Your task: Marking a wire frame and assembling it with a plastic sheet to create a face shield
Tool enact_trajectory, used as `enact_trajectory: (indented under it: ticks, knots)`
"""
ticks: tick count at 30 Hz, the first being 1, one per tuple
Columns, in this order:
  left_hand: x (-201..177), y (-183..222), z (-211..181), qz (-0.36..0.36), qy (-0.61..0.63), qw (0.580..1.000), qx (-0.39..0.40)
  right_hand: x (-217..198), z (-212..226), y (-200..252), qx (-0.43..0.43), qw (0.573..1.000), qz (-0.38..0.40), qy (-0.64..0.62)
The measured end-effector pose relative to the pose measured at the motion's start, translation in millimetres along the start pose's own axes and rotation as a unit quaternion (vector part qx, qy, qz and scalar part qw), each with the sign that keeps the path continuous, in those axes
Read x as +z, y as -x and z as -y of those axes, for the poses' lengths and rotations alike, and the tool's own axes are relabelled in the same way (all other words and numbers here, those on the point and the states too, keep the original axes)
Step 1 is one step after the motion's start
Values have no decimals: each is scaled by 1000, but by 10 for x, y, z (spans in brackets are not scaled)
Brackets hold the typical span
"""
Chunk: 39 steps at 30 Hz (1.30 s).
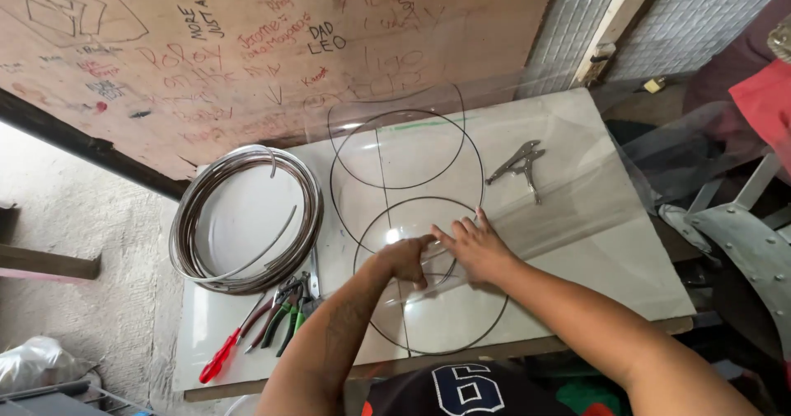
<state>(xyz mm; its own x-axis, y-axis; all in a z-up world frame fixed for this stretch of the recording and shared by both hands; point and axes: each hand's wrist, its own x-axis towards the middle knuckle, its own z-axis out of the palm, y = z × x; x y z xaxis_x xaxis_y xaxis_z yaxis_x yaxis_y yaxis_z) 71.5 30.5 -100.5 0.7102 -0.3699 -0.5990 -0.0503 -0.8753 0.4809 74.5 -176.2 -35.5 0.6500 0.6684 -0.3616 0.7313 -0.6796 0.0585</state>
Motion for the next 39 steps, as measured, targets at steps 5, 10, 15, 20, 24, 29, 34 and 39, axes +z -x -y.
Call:
enact_trajectory:
  ticks: [5, 10, 15, 20, 24, 29, 34, 39]
  knots:
    - [-252, 1000, -615, -130, -91, 987, -30, -14, -166, -235, 19, 997, 22, -71]
    - [66, 1367, -331, -193, -236, 952, -38, -343, -186, -186, 38, 989, 114, -88]
    - [-338, 1305, -242, -129, -164, 977, 28, -510, 51, 254, -35, 997, -65, -11]
    - [-860, 720, 168, 32, -39, 999, -9, -545, -10, 20, -28, 996, -60, -52]
    - [-420, 358, 388, -115, -47, 990, -67, -451, -10, -324, 19, 992, 102, -77]
    - [-234, 1305, -541, -179, -200, 962, -54, -494, -68, -426, 44, 990, 89, -104]
    - [-447, 823, -109, -163, -167, 971, -43, -320, -15, 64, -36, 968, -222, -115]
    - [-995, 563, 30, -246, -79, 963, -68, 417, 48, 394, 262, 848, -99, -449]
